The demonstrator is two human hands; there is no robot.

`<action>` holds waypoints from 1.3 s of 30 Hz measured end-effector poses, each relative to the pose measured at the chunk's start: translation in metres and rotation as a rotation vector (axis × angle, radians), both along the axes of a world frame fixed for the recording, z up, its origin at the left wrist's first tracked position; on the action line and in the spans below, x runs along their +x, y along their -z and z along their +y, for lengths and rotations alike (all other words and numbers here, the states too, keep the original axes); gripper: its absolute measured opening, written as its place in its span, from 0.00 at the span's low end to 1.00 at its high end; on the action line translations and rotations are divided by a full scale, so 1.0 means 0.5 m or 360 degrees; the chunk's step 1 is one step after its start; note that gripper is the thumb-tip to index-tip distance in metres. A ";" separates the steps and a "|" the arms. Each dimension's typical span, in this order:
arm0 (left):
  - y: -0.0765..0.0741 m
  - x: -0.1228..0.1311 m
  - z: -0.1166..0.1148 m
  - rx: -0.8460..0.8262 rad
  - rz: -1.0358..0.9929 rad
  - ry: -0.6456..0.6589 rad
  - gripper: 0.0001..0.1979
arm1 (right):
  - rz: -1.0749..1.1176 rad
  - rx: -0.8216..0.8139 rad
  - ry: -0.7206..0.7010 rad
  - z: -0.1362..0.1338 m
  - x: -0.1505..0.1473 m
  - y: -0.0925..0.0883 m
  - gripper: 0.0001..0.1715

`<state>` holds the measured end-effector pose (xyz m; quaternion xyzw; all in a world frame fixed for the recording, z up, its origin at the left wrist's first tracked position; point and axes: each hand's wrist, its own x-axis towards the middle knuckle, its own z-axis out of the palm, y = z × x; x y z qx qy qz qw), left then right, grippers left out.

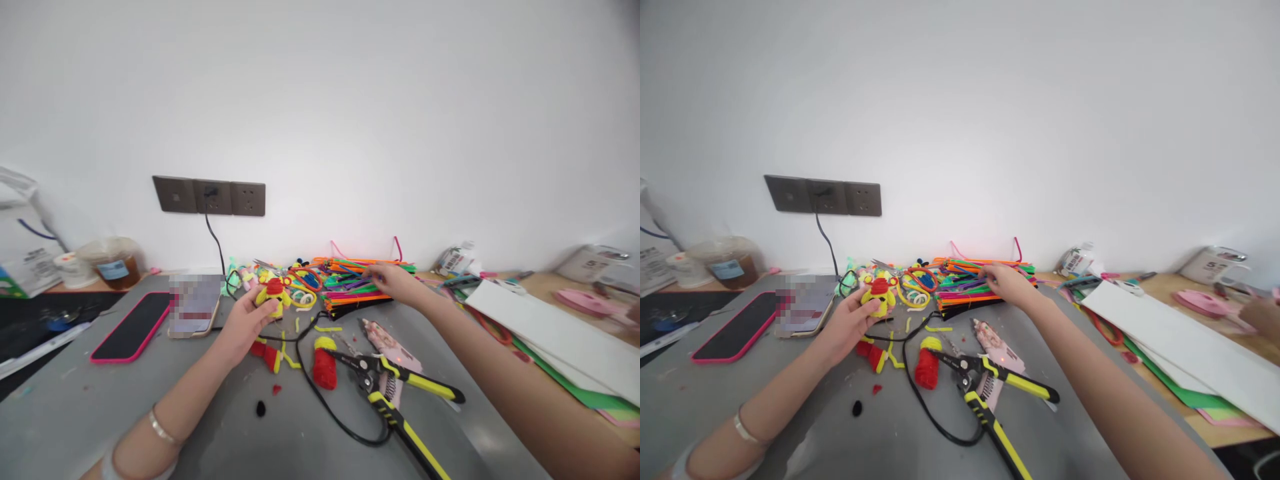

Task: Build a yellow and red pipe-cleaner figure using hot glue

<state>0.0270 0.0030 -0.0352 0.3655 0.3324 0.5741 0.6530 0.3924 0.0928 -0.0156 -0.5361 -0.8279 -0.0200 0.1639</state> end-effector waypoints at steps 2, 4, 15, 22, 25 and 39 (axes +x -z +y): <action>-0.002 0.000 0.000 0.0003 -0.0007 -0.0018 0.25 | 0.0030 0.0019 -0.0044 0.018 0.005 0.000 0.20; -0.003 -0.001 0.002 -0.0005 -0.0005 -0.0053 0.27 | 0.0053 0.0036 -0.0100 0.032 0.000 -0.002 0.21; -0.003 -0.010 0.003 -0.0065 0.0108 -0.0104 0.30 | 0.0027 -0.0018 -0.0328 0.094 -0.078 0.015 0.29; 0.001 -0.009 0.005 -0.0096 0.0197 -0.0098 0.32 | 0.0045 -0.0103 -0.0247 0.129 -0.101 0.023 0.31; 0.000 -0.010 0.005 -0.0110 0.0196 -0.0112 0.33 | 0.0179 -0.0073 -0.0209 0.141 -0.094 0.010 0.24; -0.004 -0.009 0.004 -0.0117 0.0209 -0.0099 0.34 | 0.0584 -0.0121 -0.0256 0.115 -0.061 -0.054 0.17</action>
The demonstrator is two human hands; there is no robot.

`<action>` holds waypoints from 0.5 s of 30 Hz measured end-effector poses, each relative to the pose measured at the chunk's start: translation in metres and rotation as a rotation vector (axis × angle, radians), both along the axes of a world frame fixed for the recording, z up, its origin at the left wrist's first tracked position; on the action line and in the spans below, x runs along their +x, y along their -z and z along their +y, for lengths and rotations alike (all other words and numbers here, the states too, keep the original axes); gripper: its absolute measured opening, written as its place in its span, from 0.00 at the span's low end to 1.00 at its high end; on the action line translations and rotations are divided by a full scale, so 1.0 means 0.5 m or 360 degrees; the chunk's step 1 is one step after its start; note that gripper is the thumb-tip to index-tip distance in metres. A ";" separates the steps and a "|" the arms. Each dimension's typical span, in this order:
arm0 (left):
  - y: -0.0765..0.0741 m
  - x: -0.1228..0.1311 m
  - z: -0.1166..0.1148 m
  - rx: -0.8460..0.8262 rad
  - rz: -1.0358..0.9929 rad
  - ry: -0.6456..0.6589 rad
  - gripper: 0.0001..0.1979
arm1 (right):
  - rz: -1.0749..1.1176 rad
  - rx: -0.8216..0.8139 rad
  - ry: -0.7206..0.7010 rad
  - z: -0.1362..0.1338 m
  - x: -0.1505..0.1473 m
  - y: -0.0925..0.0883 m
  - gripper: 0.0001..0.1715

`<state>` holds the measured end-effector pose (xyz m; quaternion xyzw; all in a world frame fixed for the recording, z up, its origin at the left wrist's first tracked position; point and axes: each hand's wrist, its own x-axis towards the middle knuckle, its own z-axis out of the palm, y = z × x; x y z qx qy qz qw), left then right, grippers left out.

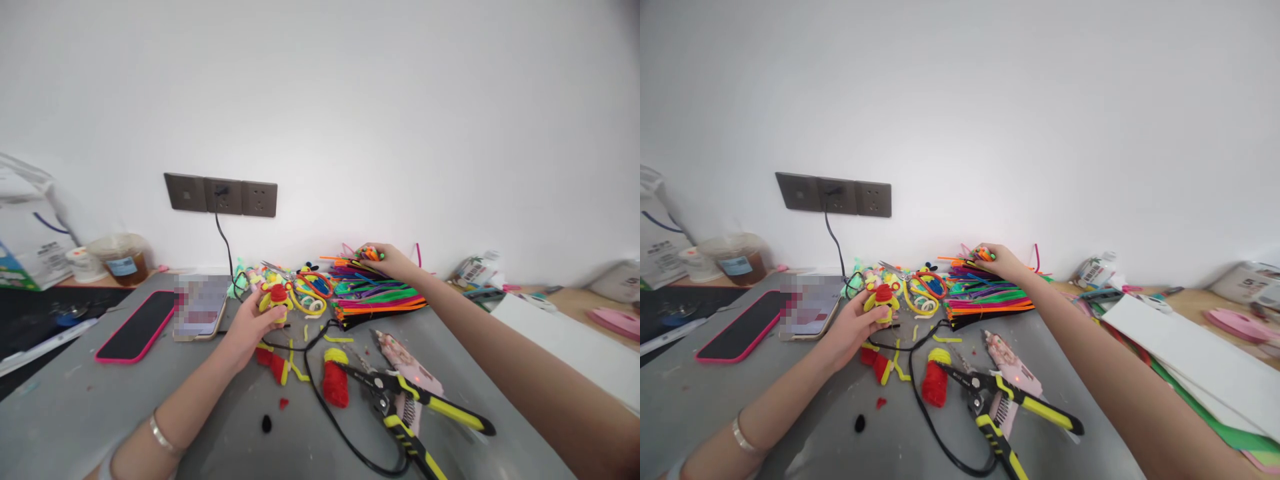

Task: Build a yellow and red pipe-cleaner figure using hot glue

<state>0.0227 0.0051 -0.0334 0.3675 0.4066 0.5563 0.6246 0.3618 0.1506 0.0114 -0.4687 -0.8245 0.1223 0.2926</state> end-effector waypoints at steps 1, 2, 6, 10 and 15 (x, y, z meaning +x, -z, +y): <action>-0.001 0.000 -0.001 0.0000 -0.0003 -0.0003 0.34 | 0.0004 0.0012 -0.0007 -0.001 -0.001 -0.003 0.17; -0.002 0.000 -0.002 0.0001 -0.0005 -0.0001 0.34 | 0.0004 0.0025 -0.0013 -0.002 -0.001 -0.007 0.17; -0.007 0.000 -0.006 0.0015 -0.0002 0.0010 0.32 | -0.0032 0.0047 -0.0047 -0.009 -0.001 -0.017 0.15; -0.010 -0.001 -0.007 0.0023 -0.0014 0.0007 0.30 | -0.0089 0.0036 -0.0107 -0.017 -0.002 -0.022 0.14; -0.009 -0.001 -0.005 0.0024 -0.0016 0.0014 0.30 | -0.0201 0.0040 -0.0186 -0.018 -0.017 -0.019 0.16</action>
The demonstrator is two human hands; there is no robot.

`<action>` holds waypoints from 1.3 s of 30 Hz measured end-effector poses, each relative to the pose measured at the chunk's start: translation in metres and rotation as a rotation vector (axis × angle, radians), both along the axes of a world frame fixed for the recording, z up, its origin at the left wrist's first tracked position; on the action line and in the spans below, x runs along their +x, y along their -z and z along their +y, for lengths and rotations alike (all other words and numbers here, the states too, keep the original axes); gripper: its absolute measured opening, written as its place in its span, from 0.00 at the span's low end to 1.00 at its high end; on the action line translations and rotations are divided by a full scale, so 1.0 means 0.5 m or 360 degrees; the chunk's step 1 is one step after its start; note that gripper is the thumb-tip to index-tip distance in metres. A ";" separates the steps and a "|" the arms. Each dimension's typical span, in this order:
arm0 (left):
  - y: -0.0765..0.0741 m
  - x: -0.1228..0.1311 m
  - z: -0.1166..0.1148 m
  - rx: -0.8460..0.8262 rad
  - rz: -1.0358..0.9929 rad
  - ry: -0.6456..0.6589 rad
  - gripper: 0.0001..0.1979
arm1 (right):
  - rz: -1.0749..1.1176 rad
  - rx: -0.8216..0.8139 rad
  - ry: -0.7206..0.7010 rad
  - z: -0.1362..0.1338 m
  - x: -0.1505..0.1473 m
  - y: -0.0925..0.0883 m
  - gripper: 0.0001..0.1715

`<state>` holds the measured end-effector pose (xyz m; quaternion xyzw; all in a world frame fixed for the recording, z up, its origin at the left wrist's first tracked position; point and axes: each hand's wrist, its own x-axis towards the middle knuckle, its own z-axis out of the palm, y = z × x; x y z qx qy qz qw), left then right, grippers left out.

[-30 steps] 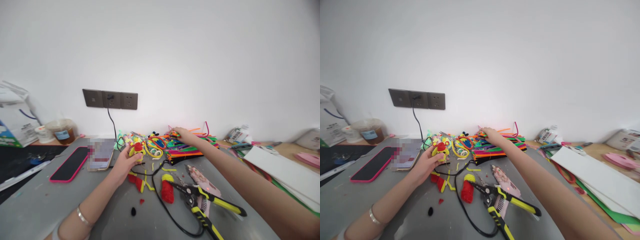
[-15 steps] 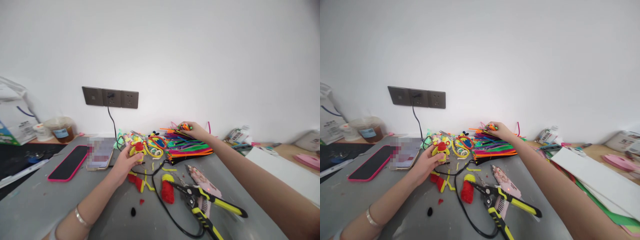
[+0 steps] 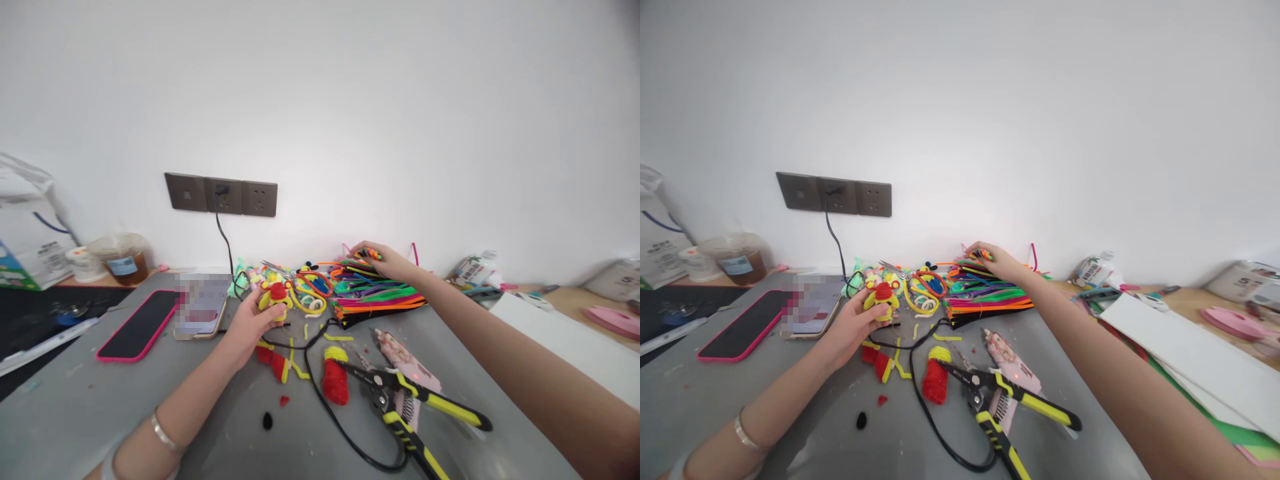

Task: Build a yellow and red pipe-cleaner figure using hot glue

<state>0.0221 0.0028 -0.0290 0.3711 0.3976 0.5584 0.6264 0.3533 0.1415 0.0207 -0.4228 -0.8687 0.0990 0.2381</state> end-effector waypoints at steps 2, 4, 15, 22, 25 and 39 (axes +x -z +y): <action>0.002 0.000 0.001 0.0004 0.0012 0.0009 0.30 | -0.0081 -0.0013 -0.0028 0.000 -0.013 0.007 0.15; 0.003 -0.001 0.002 0.0013 0.0020 0.0020 0.29 | -0.0181 -0.0031 -0.0052 -0.001 -0.027 0.017 0.13; 0.000 -0.001 -0.002 -0.0003 0.0009 0.0017 0.30 | -0.0546 0.0041 0.0036 0.024 -0.050 0.043 0.13; -0.002 -0.001 -0.002 -0.0012 0.0005 0.0003 0.29 | -0.0569 0.0066 0.0069 0.018 -0.042 0.030 0.07; -0.001 -0.001 -0.002 0.0004 -0.0003 0.0004 0.29 | -0.0599 0.0020 0.0104 0.018 -0.039 0.031 0.08; -0.001 -0.001 -0.002 0.0017 0.0012 0.0017 0.28 | -0.0548 0.0068 0.0224 0.015 -0.052 0.056 0.24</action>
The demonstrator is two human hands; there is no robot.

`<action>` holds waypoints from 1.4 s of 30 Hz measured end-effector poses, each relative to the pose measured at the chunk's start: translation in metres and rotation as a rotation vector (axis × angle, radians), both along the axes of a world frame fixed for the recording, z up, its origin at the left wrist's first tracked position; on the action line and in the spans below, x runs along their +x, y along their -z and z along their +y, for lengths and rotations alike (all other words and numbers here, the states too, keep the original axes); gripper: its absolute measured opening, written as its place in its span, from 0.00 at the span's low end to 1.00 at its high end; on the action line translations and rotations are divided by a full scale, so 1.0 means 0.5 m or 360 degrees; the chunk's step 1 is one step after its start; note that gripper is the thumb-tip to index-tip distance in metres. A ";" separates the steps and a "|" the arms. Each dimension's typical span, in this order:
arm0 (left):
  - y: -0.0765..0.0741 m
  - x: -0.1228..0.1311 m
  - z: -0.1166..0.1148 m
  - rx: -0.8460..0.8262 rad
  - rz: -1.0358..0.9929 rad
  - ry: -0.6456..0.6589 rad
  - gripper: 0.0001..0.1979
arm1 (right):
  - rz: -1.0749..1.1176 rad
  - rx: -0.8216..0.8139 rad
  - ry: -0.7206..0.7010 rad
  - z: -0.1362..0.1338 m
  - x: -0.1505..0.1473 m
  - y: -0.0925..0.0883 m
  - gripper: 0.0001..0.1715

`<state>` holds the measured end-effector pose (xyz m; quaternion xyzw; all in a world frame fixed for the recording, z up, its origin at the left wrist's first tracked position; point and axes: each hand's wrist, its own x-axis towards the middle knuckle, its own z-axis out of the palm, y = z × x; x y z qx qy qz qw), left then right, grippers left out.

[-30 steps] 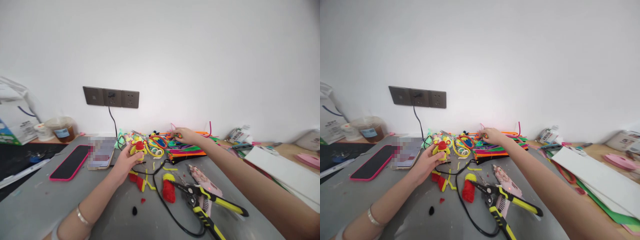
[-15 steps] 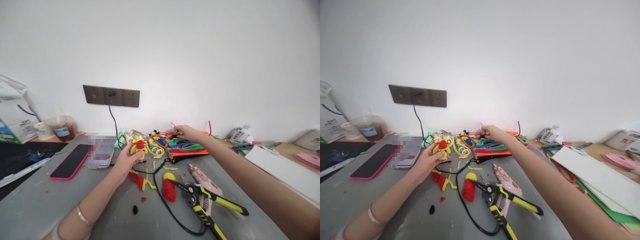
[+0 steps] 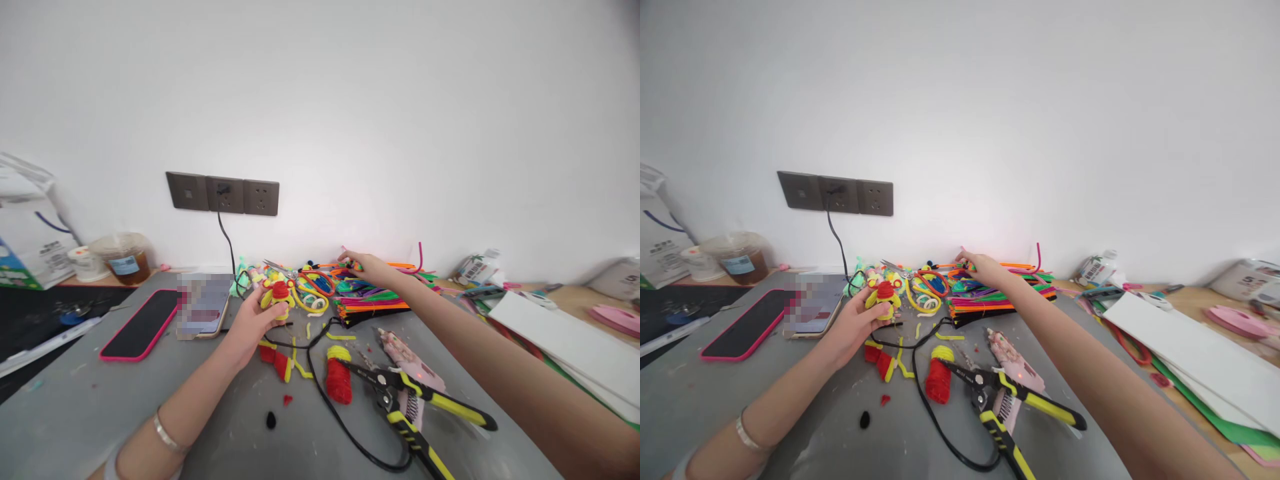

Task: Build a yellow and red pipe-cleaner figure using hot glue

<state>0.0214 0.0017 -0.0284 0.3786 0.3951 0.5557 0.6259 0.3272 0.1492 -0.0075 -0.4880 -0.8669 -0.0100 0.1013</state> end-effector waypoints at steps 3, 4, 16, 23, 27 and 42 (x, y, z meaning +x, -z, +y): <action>-0.001 0.001 0.000 -0.0026 -0.0008 -0.0006 0.29 | 0.0015 0.0102 -0.0026 -0.007 0.006 -0.019 0.28; -0.001 0.001 0.000 -0.0033 -0.0006 -0.0008 0.28 | -0.0002 0.0128 -0.0032 -0.009 0.007 -0.025 0.29; 0.002 -0.001 0.000 -0.0009 0.0001 -0.0004 0.28 | -0.0568 0.0138 0.0017 0.003 -0.025 -0.020 0.15; 0.005 -0.003 0.001 0.0000 0.0016 0.0031 0.29 | -0.0759 0.0186 0.0109 0.015 -0.025 -0.067 0.19; 0.005 -0.003 0.002 -0.0006 0.0027 0.0028 0.30 | -0.0876 0.0234 0.0087 -0.008 -0.038 -0.083 0.14; 0.004 -0.003 0.002 -0.0024 0.0038 0.0011 0.32 | -0.0919 0.0269 0.0351 -0.024 -0.068 -0.061 0.16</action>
